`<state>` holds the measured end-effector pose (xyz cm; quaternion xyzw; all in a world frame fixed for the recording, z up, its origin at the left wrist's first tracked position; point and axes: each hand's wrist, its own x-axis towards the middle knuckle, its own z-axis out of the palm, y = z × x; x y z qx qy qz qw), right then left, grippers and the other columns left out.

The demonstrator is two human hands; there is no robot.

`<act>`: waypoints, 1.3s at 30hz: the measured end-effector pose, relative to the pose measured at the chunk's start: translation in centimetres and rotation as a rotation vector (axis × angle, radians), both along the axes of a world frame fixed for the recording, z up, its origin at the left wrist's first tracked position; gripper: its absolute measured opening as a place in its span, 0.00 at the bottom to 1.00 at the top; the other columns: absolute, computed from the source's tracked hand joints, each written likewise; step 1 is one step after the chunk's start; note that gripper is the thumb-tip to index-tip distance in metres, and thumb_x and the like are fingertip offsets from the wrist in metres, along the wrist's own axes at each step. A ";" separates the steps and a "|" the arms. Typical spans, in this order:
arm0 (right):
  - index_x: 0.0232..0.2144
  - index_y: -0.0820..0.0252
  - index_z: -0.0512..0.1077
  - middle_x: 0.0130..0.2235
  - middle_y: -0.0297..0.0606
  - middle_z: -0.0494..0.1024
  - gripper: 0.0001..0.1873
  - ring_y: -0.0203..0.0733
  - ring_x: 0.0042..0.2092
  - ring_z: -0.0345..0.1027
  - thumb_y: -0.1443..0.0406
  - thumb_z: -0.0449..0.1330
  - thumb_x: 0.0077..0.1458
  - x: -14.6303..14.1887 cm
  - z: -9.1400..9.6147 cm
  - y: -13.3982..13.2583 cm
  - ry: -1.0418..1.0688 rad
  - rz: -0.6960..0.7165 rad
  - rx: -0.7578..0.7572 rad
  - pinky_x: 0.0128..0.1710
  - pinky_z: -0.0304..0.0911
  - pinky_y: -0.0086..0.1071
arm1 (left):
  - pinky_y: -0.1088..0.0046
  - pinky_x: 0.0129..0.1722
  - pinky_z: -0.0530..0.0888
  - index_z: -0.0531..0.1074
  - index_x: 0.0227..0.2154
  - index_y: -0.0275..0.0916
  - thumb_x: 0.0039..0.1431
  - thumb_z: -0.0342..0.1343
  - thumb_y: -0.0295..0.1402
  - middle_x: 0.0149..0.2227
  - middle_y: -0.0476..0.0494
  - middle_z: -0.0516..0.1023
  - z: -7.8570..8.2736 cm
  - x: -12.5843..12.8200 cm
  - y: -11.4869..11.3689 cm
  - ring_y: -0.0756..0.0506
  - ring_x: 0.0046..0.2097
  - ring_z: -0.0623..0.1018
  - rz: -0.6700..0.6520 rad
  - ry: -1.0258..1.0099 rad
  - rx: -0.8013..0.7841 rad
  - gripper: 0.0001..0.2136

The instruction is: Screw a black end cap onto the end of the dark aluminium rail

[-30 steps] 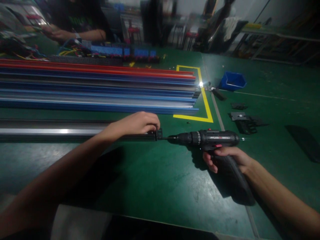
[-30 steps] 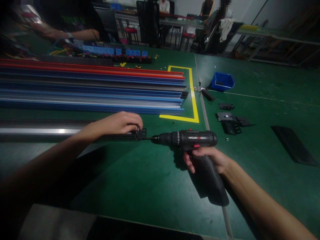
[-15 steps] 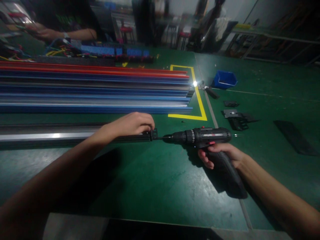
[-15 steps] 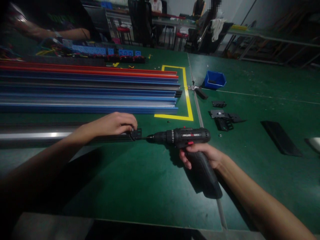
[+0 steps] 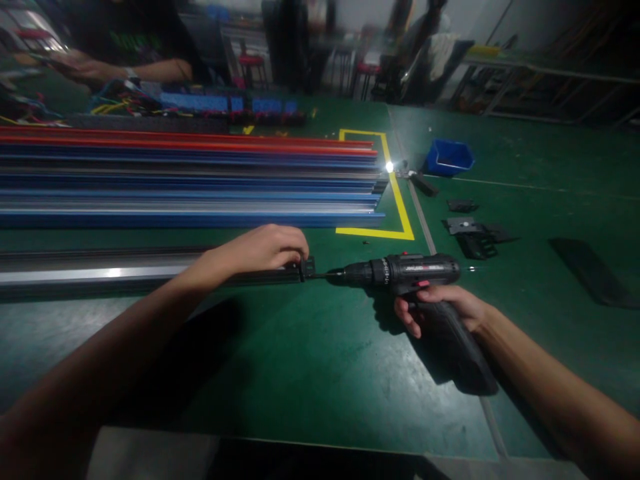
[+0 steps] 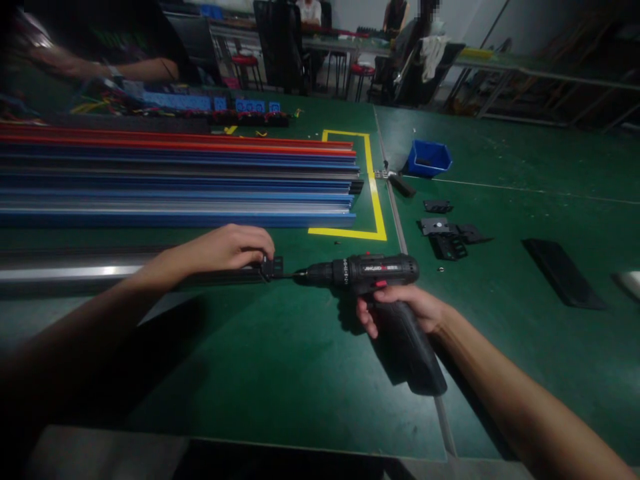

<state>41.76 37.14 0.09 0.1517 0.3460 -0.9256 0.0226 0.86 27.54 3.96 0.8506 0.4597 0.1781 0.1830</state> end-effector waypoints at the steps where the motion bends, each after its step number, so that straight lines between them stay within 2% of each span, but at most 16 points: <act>1: 0.48 0.76 0.80 0.43 0.51 0.84 0.18 0.46 0.42 0.83 0.62 0.62 0.67 0.0 0.0 0.0 0.001 0.003 0.004 0.45 0.77 0.33 | 0.72 0.48 0.74 0.81 0.41 0.40 0.70 0.54 0.29 0.43 0.46 0.83 0.0 0.0 0.0 0.48 0.45 0.81 -0.004 -0.005 0.000 0.10; 16: 0.49 0.77 0.80 0.44 0.52 0.83 0.19 0.47 0.43 0.83 0.62 0.61 0.69 0.2 0.0 -0.1 0.014 -0.002 0.003 0.45 0.76 0.33 | 0.71 0.47 0.74 0.81 0.40 0.39 0.69 0.53 0.27 0.43 0.45 0.83 0.5 0.4 -0.3 0.47 0.45 0.81 0.017 -0.015 -0.030 0.11; 26: 0.49 0.75 0.81 0.44 0.52 0.84 0.18 0.48 0.42 0.84 0.61 0.63 0.68 0.3 -0.1 -0.1 -0.022 -0.020 0.003 0.44 0.77 0.34 | 0.71 0.49 0.73 0.81 0.40 0.41 0.70 0.54 0.30 0.43 0.46 0.83 -0.1 0.0 -0.2 0.47 0.45 0.81 0.018 -0.024 -0.031 0.10; 39: 0.46 0.72 0.83 0.42 0.51 0.84 0.18 0.46 0.40 0.83 0.59 0.66 0.66 0.0 0.4 -0.2 -0.062 -0.037 0.046 0.43 0.78 0.33 | 0.72 0.49 0.72 0.81 0.40 0.40 0.71 0.53 0.30 0.43 0.45 0.83 0.3 0.2 -0.2 0.47 0.45 0.81 -0.004 -0.032 -0.022 0.11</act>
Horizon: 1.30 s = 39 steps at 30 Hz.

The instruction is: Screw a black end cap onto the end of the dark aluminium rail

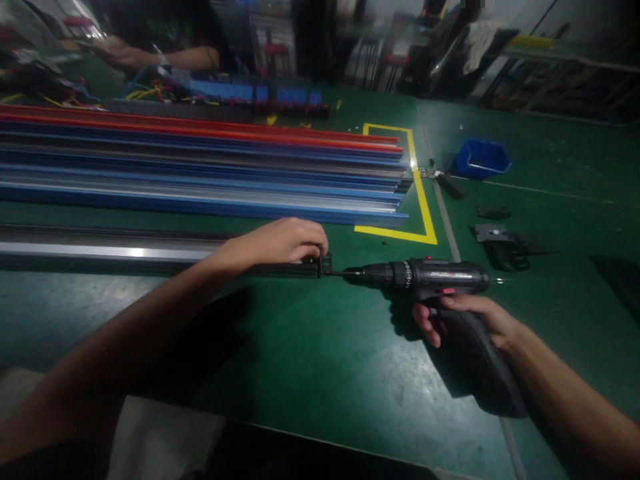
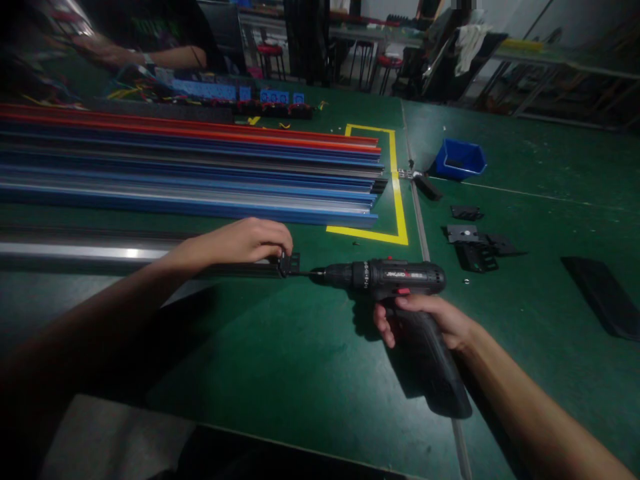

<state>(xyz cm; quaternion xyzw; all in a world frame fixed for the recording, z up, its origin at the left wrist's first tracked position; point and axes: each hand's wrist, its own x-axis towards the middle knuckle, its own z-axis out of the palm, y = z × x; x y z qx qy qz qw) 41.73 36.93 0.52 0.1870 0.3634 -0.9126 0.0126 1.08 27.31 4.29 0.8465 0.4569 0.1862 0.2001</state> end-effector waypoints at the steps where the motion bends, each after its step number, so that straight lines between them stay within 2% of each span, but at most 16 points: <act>1: 0.46 0.72 0.83 0.42 0.51 0.84 0.19 0.46 0.40 0.83 0.58 0.66 0.66 0.0 0.0 0.0 -0.008 -0.003 0.002 0.43 0.78 0.33 | 0.72 0.49 0.72 0.81 0.40 0.40 0.71 0.52 0.29 0.43 0.45 0.83 0.0 0.0 0.0 0.47 0.45 0.81 -0.002 0.001 -0.003 0.11; 12: 0.45 0.70 0.84 0.41 0.51 0.85 0.18 0.47 0.39 0.84 0.58 0.67 0.64 0.1 0.0 0.0 -0.058 -0.004 -0.034 0.41 0.77 0.32 | 0.69 0.48 0.72 0.81 0.41 0.41 0.71 0.52 0.29 0.43 0.45 0.83 -0.5 -0.3 0.1 0.46 0.46 0.80 -0.010 -0.001 0.009 0.11; 20: 0.46 0.72 0.83 0.42 0.51 0.85 0.17 0.47 0.41 0.84 0.60 0.65 0.65 -0.1 0.2 0.2 -0.021 -0.002 -0.061 0.44 0.78 0.33 | 0.72 0.47 0.73 0.81 0.40 0.40 0.71 0.52 0.29 0.42 0.44 0.83 -0.5 -0.6 0.7 0.47 0.44 0.81 -0.061 -0.022 0.003 0.11; 27: 0.46 0.76 0.80 0.41 0.53 0.83 0.18 0.48 0.41 0.82 0.62 0.66 0.63 -1.0 0.5 0.2 -0.035 -0.020 -0.179 0.43 0.80 0.39 | 0.74 0.43 0.73 0.81 0.39 0.40 0.71 0.52 0.29 0.40 0.45 0.83 -0.3 -1.9 1.8 0.49 0.41 0.81 -0.089 0.016 0.012 0.11; 31: 0.46 0.76 0.78 0.40 0.53 0.83 0.18 0.49 0.38 0.82 0.62 0.64 0.62 -1.5 0.6 1.4 -0.069 -0.008 -0.198 0.41 0.81 0.39 | 0.74 0.42 0.72 0.81 0.39 0.41 0.71 0.53 0.30 0.40 0.45 0.84 -0.4 -2.4 2.3 0.49 0.40 0.81 -0.084 0.014 0.010 0.11; 34: 0.48 0.77 0.76 0.40 0.54 0.83 0.19 0.49 0.39 0.83 0.63 0.63 0.62 -2.0 1.2 2.9 -0.093 0.055 -0.215 0.40 0.82 0.37 | 0.73 0.42 0.72 0.81 0.39 0.41 0.71 0.53 0.30 0.39 0.45 0.84 -0.5 -2.6 2.3 0.49 0.40 0.81 -0.074 0.021 0.025 0.11; 39: 0.48 0.78 0.75 0.41 0.54 0.83 0.19 0.49 0.41 0.83 0.64 0.62 0.62 -2.5 1.3 4.3 -0.033 0.119 -0.182 0.38 0.83 0.35 | 0.73 0.41 0.71 0.81 0.39 0.41 0.70 0.52 0.28 0.40 0.46 0.83 -0.6 -2.3 1.9 0.49 0.40 0.81 -0.031 0.062 0.057 0.11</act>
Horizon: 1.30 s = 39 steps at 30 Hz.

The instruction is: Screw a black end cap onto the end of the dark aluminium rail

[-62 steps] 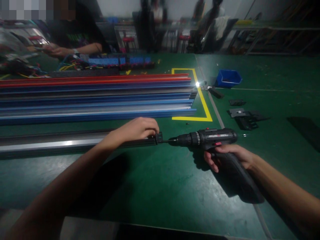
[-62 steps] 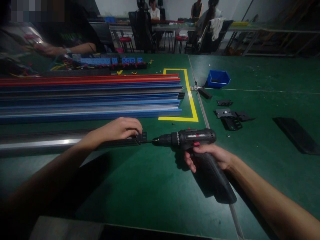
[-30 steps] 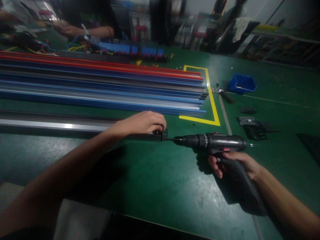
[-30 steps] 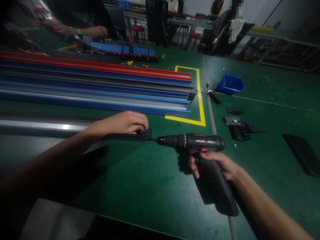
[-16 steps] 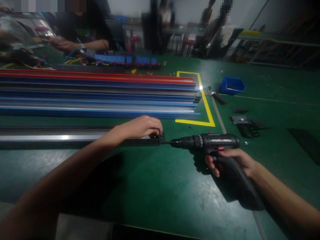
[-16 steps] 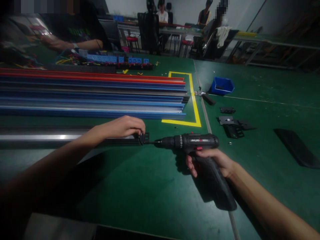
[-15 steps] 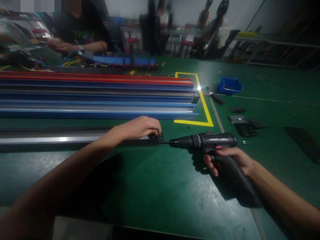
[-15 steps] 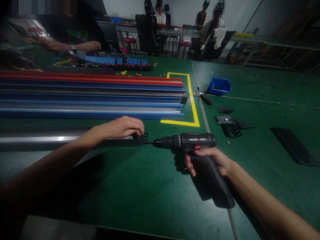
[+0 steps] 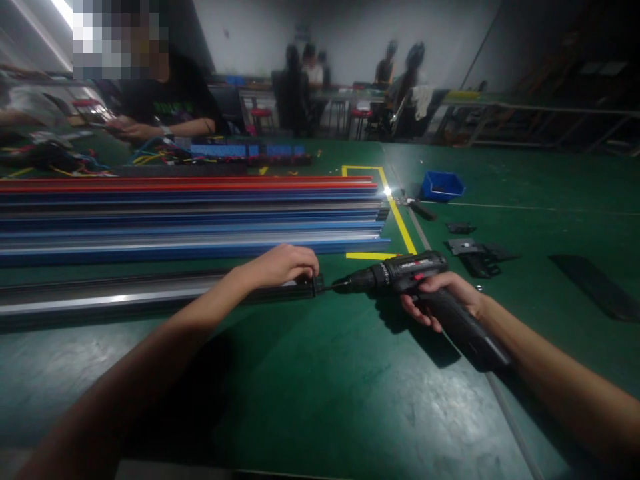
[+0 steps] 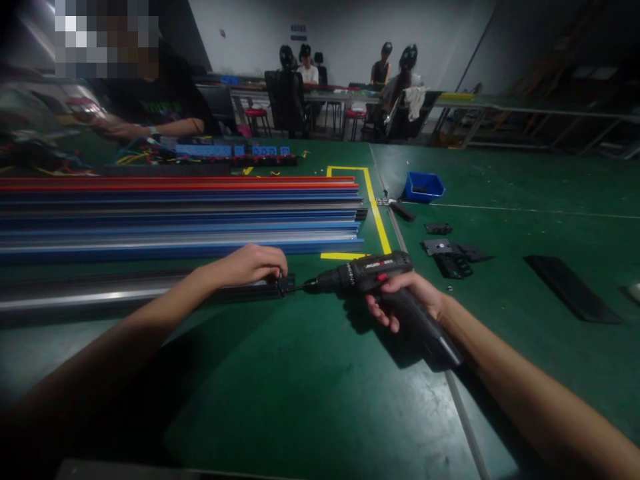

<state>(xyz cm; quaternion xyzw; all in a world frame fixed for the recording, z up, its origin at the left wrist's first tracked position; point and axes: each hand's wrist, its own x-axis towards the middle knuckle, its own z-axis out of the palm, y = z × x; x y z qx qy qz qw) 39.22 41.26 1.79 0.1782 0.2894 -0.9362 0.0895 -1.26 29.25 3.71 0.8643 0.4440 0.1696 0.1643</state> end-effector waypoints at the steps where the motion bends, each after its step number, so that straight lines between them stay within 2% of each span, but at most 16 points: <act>1: 0.48 0.77 0.75 0.41 0.53 0.83 0.19 0.49 0.41 0.83 0.64 0.62 0.62 0.0 -0.2 0.0 -0.004 -0.003 -0.002 0.38 0.83 0.35 | 0.73 0.41 0.71 0.81 0.38 0.41 0.69 0.52 0.28 0.39 0.46 0.83 0.0 0.1 -0.1 0.48 0.40 0.81 0.004 -0.003 0.002 0.11; 5: 0.47 0.73 0.75 0.40 0.52 0.83 0.18 0.47 0.40 0.83 0.63 0.63 0.60 0.4 -1.0 -0.6 -0.049 -0.021 -0.005 0.39 0.83 0.36 | 0.72 0.40 0.72 0.81 0.38 0.41 0.68 0.53 0.27 0.39 0.45 0.83 0.1 0.2 -0.3 0.48 0.39 0.80 0.020 -0.003 0.014 0.11; 10: 0.47 0.74 0.76 0.40 0.53 0.83 0.18 0.48 0.40 0.83 0.63 0.63 0.60 0.5 -1.3 -1.1 -0.031 -0.032 0.016 0.39 0.81 0.35 | 0.72 0.42 0.73 0.80 0.39 0.41 0.67 0.52 0.27 0.39 0.46 0.83 0.2 0.4 -0.7 0.48 0.41 0.81 0.037 0.015 0.032 0.10; 17: 0.48 0.75 0.78 0.44 0.52 0.83 0.20 0.48 0.44 0.83 0.64 0.67 0.57 0.2 -1.7 -1.7 0.077 -0.067 0.078 0.47 0.78 0.37 | 0.73 0.44 0.74 0.80 0.39 0.42 0.67 0.54 0.27 0.41 0.47 0.83 -0.2 0.2 -0.7 0.48 0.43 0.81 0.059 0.019 0.022 0.10; 27: 0.44 0.76 0.79 0.39 0.49 0.83 0.15 0.41 0.36 0.81 0.66 0.66 0.58 -0.2 -1.3 -1.6 0.039 -0.078 0.156 0.36 0.76 0.29 | 0.75 0.46 0.74 0.82 0.39 0.42 0.68 0.53 0.29 0.42 0.47 0.85 -0.2 0.2 -0.7 0.48 0.43 0.82 0.069 0.004 0.018 0.11; 33: 0.43 0.76 0.80 0.39 0.49 0.84 0.14 0.43 0.37 0.81 0.68 0.67 0.57 -0.3 -0.6 -2.0 0.009 -0.112 0.157 0.35 0.77 0.29 | 0.74 0.46 0.73 0.82 0.39 0.41 0.67 0.54 0.29 0.41 0.46 0.85 -0.5 0.1 -0.5 0.48 0.43 0.82 0.072 -0.006 0.024 0.11; 39: 0.43 0.75 0.80 0.38 0.49 0.84 0.13 0.42 0.36 0.81 0.68 0.66 0.58 0.1 -1.1 -1.9 0.016 -0.110 0.208 0.35 0.76 0.30 | 0.73 0.46 0.73 0.82 0.39 0.42 0.66 0.54 0.29 0.42 0.47 0.86 -0.3 0.3 -0.6 0.48 0.43 0.83 0.084 -0.013 0.036 0.11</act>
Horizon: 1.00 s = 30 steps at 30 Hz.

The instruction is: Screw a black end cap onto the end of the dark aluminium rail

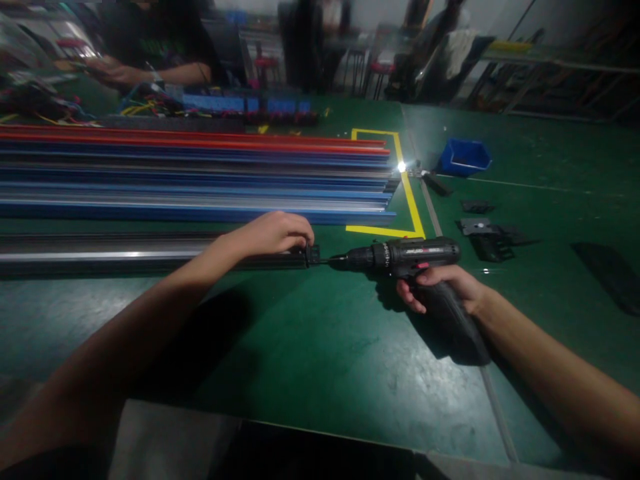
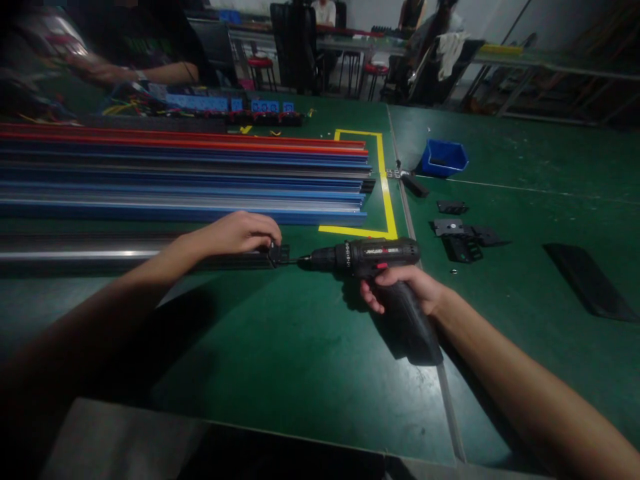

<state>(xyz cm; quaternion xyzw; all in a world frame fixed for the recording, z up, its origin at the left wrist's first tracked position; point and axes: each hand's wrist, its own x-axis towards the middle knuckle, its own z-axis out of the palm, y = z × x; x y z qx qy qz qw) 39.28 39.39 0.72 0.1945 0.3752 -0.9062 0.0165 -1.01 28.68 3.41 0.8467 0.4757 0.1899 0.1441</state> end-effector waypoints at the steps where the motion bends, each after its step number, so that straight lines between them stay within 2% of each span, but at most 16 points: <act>1: 0.44 0.75 0.80 0.38 0.49 0.84 0.14 0.42 0.35 0.81 0.68 0.66 0.58 0.0 -0.1 0.0 0.006 -0.002 0.008 0.34 0.76 0.30 | 0.73 0.46 0.74 0.82 0.39 0.42 0.66 0.54 0.29 0.42 0.47 0.86 0.0 0.0 0.0 0.48 0.43 0.83 0.002 -0.003 -0.003 0.11; 7: 0.42 0.76 0.80 0.37 0.48 0.83 0.13 0.41 0.35 0.81 0.67 0.67 0.58 -0.2 0.0 0.1 0.014 0.030 0.015 0.35 0.76 0.28 | 0.72 0.46 0.74 0.82 0.39 0.43 0.66 0.54 0.31 0.42 0.47 0.86 0.1 0.0 -0.1 0.48 0.43 0.83 0.013 -0.005 -0.016 0.11; 13: 0.41 0.74 0.80 0.37 0.47 0.83 0.13 0.40 0.34 0.80 0.67 0.68 0.57 -0.1 0.1 -0.1 -0.026 -0.011 0.011 0.33 0.76 0.27 | 0.72 0.46 0.74 0.82 0.39 0.42 0.68 0.53 0.32 0.42 0.46 0.85 0.0 -0.1 -0.1 0.47 0.43 0.83 0.011 0.017 -0.015 0.11; 30: 0.40 0.74 0.81 0.36 0.45 0.83 0.13 0.39 0.33 0.80 0.66 0.68 0.56 -0.2 0.3 -0.1 -0.047 0.010 0.027 0.33 0.75 0.26 | 0.73 0.45 0.74 0.82 0.39 0.43 0.65 0.54 0.30 0.41 0.48 0.86 0.0 0.0 -0.1 0.48 0.43 0.83 0.017 0.005 -0.005 0.11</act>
